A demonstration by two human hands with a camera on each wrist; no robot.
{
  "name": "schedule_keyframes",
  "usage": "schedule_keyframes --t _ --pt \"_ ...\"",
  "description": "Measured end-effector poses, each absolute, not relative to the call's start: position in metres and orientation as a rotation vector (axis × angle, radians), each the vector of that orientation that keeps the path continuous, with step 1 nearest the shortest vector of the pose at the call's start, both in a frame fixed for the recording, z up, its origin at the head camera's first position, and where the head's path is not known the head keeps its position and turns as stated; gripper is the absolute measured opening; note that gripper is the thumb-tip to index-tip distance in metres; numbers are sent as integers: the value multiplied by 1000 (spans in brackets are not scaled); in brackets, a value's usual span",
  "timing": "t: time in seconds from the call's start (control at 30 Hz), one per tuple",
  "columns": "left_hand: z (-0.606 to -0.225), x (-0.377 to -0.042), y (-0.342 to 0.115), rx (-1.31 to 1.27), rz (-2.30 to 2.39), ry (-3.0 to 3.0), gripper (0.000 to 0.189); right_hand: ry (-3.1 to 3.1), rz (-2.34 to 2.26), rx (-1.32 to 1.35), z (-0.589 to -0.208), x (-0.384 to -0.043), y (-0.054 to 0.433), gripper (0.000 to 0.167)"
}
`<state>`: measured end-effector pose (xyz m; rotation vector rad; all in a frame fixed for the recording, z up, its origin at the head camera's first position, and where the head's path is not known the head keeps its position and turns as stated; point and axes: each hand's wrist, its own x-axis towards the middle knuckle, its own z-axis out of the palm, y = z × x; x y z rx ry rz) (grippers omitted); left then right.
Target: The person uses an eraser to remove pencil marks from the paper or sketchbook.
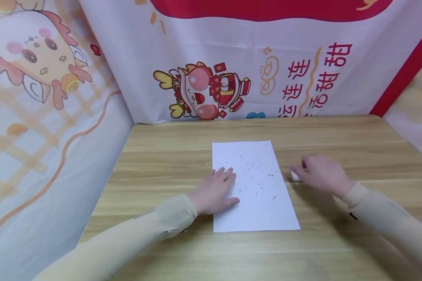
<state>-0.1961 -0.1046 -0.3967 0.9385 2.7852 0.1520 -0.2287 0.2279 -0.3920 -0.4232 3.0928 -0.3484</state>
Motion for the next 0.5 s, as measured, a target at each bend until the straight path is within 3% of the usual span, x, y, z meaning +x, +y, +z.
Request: schedule_keyframes --t 0.5 --pt "-378 -198 -157 563 314 3145 76 3334 -408 -549 -371 -227 242 68"
